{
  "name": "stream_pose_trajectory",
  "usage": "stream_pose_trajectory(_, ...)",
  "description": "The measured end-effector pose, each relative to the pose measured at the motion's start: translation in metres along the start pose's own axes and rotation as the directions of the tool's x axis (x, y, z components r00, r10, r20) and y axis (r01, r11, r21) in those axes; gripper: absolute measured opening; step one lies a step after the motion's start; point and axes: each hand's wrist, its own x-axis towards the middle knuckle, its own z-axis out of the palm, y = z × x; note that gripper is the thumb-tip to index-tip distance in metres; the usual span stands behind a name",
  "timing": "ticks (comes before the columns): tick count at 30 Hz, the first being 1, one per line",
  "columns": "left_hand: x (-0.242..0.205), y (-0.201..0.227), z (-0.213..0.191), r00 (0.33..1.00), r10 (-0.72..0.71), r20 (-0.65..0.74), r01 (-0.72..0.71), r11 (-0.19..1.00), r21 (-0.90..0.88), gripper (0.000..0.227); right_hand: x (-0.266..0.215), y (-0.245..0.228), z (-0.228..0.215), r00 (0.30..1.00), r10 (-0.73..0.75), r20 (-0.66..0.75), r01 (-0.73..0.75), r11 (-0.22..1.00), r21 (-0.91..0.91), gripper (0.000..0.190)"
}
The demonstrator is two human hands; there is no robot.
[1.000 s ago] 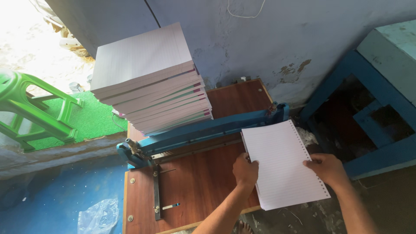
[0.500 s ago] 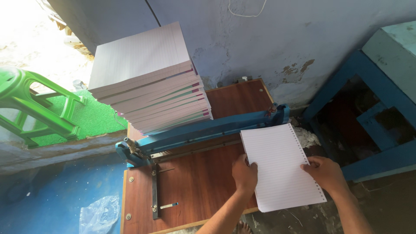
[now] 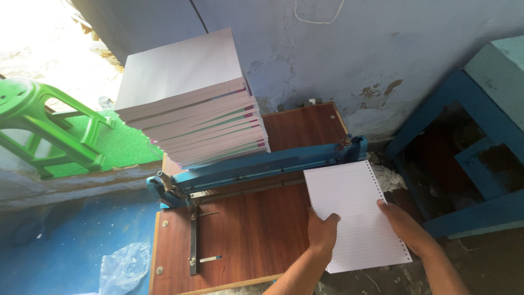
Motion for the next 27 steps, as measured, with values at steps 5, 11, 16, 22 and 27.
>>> stream_pose_trajectory(5,-0.010,0.013,-0.002,0.997,-0.065,0.038,0.067,0.997,-0.045,0.100,-0.003,-0.012,0.002,0.998,0.032,0.062,-0.026,0.994,-0.104,0.104)
stream_pose_trajectory(11,-0.014,0.019,-0.006,0.995,-0.032,0.092,0.034,0.999,-0.019,0.080,-0.011,-0.022,-0.003,0.998,0.024,0.053,-0.019,0.996,-0.089,0.105)
stream_pose_trajectory(16,-0.013,0.022,-0.015,0.986,0.139,-0.096,-0.132,0.988,0.079,0.075,-0.024,-0.028,-0.015,1.000,0.011,-0.024,-0.010,1.000,0.026,0.090)
stream_pose_trajectory(22,-0.026,0.053,-0.052,0.897,0.392,-0.204,-0.331,0.901,0.279,0.024,-0.045,-0.053,-0.013,0.747,-0.444,-0.495,0.325,0.893,-0.311,0.049)
stream_pose_trajectory(27,-0.048,0.102,-0.093,0.801,0.574,-0.170,-0.502,0.798,0.332,0.028,-0.085,-0.114,-0.002,0.467,-0.718,-0.516,0.500,0.696,-0.516,0.019)
